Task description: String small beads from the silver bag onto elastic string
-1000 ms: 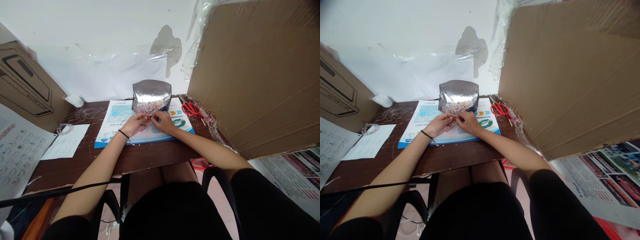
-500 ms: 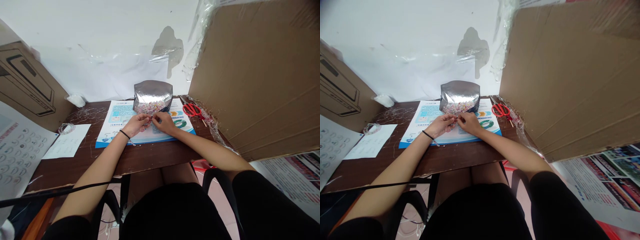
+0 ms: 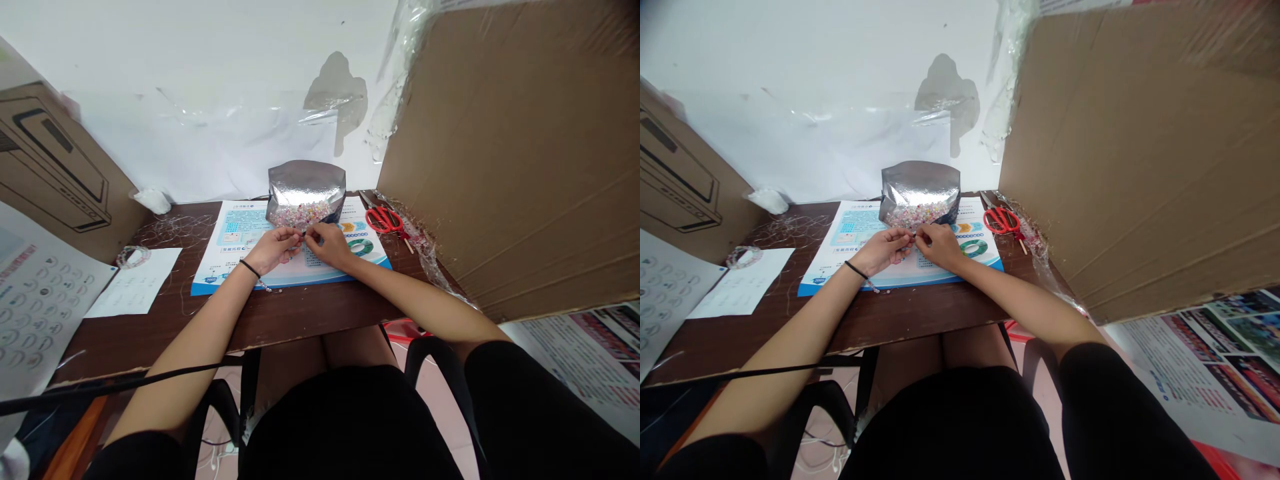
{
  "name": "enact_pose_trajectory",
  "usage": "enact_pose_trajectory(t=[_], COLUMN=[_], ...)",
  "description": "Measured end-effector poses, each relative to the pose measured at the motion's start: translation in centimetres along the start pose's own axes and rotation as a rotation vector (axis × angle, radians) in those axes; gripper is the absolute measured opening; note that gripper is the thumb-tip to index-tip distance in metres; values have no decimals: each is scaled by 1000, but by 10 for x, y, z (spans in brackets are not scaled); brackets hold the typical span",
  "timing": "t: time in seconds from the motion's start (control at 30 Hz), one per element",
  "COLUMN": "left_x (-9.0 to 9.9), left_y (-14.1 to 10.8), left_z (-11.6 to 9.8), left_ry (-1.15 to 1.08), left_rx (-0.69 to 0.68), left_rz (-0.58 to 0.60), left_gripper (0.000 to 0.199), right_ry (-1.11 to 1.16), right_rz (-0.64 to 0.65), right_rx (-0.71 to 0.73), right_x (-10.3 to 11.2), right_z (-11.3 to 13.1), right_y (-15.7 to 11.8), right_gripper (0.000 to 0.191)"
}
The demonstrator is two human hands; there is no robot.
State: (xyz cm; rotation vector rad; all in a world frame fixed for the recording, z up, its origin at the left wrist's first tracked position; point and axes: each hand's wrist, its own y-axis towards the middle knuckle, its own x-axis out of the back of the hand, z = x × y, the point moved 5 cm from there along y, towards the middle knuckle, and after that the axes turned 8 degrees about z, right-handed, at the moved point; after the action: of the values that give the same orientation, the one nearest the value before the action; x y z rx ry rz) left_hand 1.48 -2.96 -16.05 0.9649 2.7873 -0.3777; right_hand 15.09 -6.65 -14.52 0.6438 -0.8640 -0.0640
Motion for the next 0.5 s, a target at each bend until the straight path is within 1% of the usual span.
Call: enact_pose_trajectory(t=[0.2, 0.4, 0.5], left_x=[0, -1, 0], left_y=[0, -1, 0], left_z=[0, -1, 0], left_ry=[14, 17, 14], left_rx=[-2, -1, 9], left_rz=[4, -5, -6], left_gripper=[13, 8, 10], right_ry=[-1, 13, 17], right_rz=[0, 3, -8], right_rx=[-14, -4, 11], right_x=[1, 0, 0], right_z=[0, 0, 0], right_y=[0, 0, 0], right_gripper=[8, 8, 9])
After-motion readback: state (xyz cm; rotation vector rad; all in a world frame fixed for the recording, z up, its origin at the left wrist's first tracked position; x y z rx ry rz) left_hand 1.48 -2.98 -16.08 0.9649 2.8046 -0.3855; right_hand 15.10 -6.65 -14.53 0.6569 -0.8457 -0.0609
